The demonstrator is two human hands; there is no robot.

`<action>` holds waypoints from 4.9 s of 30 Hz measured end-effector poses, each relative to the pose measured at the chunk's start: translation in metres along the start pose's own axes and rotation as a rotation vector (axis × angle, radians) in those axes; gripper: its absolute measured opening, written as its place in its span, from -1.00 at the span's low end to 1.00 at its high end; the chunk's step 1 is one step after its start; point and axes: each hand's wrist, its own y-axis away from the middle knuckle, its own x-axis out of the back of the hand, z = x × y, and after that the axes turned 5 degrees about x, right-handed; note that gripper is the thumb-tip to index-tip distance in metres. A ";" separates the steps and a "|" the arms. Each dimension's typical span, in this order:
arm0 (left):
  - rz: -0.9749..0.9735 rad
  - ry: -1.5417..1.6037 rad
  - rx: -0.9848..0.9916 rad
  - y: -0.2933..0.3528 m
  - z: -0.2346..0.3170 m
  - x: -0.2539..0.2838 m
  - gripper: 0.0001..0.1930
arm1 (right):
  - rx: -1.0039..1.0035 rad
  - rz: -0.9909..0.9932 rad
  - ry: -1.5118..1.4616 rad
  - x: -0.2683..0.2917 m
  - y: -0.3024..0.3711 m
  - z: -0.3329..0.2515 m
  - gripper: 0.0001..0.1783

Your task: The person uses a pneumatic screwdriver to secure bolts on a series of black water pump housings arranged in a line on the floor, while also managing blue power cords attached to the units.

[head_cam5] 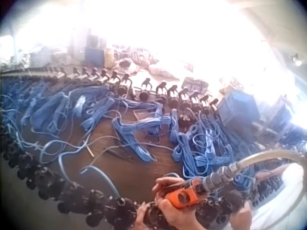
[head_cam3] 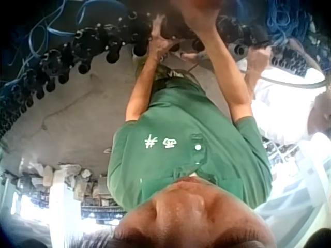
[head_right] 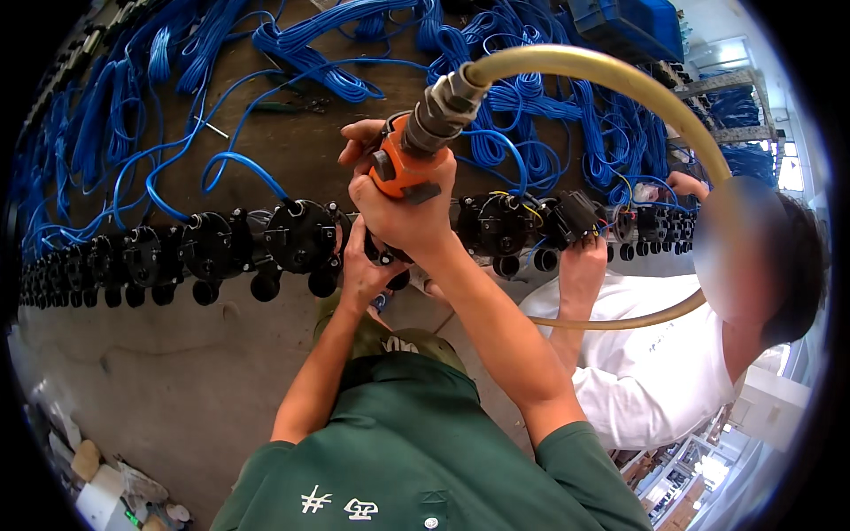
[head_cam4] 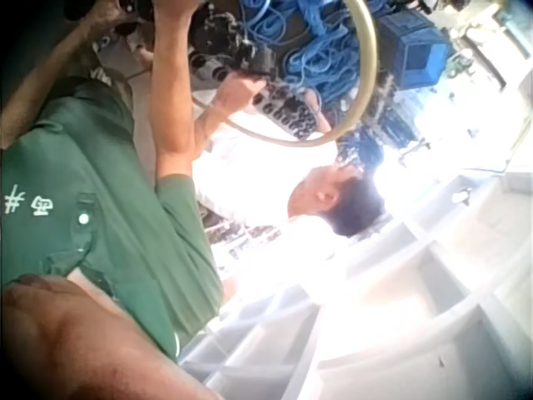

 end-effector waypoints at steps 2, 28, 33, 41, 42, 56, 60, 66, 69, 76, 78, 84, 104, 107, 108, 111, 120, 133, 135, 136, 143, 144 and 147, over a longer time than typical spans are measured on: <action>0.042 -0.130 -0.102 -0.003 -0.009 0.003 0.19 | -0.010 -0.018 0.022 -0.001 -0.002 0.000 -0.58; 0.208 -0.263 -0.247 -0.007 -0.011 -0.002 0.09 | -0.039 -0.054 -0.027 0.012 0.003 -0.005 -0.63; 0.200 -0.234 -0.223 -0.005 -0.016 0.001 0.11 | -0.013 -0.056 -0.114 0.014 0.005 -0.002 -0.66; 0.287 -0.189 -0.243 0.001 -0.026 -0.013 0.07 | 0.055 0.011 -0.038 0.007 0.001 -0.003 -0.69; 0.278 -0.164 -0.230 0.000 -0.027 -0.013 0.07 | 0.070 0.037 -0.038 0.005 0.000 -0.002 -0.72; 0.467 -0.027 0.138 0.056 -0.010 -0.059 -0.45 | 0.098 -0.005 0.090 -0.001 -0.010 0.000 -0.69; 0.014 1.139 0.575 0.054 -0.036 -0.084 -0.73 | 0.059 0.000 -0.029 -0.007 -0.001 -0.026 -0.65; 0.094 1.720 0.570 0.015 -0.064 -0.113 -0.79 | 0.256 0.116 0.097 0.025 0.046 -0.107 -0.46; 0.165 1.821 0.496 0.014 -0.060 -0.126 -0.79 | 0.392 0.069 0.163 0.057 0.057 -0.104 -0.44; 0.104 1.905 0.423 0.020 -0.060 -0.126 -0.85 | 0.224 0.181 0.182 0.068 0.071 -0.076 -0.46; 0.137 1.849 0.483 0.019 -0.061 -0.126 -0.83 | 0.203 0.188 0.163 0.071 0.072 -0.070 -0.48; 0.204 1.775 0.528 0.017 -0.061 -0.122 -0.83 | 0.157 0.180 0.105 0.071 0.072 -0.057 -0.48; 0.221 1.691 0.544 0.017 -0.089 -0.124 -0.85 | -0.005 0.068 0.098 0.063 0.077 -0.045 -0.64; 0.210 1.616 0.601 0.020 -0.083 -0.116 -0.85 | 0.048 -0.012 0.129 0.063 0.079 -0.037 -0.59; 0.197 1.532 0.666 0.022 -0.077 -0.109 -0.84 | 0.046 -0.044 0.090 0.071 0.079 -0.032 -0.51; 0.076 0.962 0.636 0.047 -0.043 -0.074 -0.80 | 0.019 0.003 0.090 0.081 0.076 -0.028 -0.54; 0.251 -0.154 -0.044 0.053 -0.001 -0.047 0.00 | 0.147 0.260 -0.036 0.090 0.013 -0.057 -0.67; 0.121 -0.189 -0.336 -0.024 -0.012 -0.016 -0.21 | 0.033 0.158 -0.032 0.081 0.018 -0.010 -0.68; 0.139 -0.143 -0.316 -0.026 -0.019 -0.014 -0.19 | 0.017 0.137 -0.013 0.075 0.017 -0.003 -0.69; 0.143 -0.154 -0.327 -0.026 -0.019 -0.015 -0.16 | 0.012 0.136 0.032 0.075 0.018 -0.003 -0.69; 0.161 -0.199 -0.421 -0.024 0.003 -0.007 0.00 | 0.040 0.162 0.074 0.064 0.004 -0.012 -0.60; 0.162 -0.189 -0.429 -0.024 0.002 -0.008 0.03 | 0.036 0.174 0.162 0.066 0.003 -0.017 -0.59; 0.185 -0.212 -0.462 -0.027 -0.006 -0.006 0.08 | 0.020 0.196 0.152 0.041 0.004 -0.071 -0.51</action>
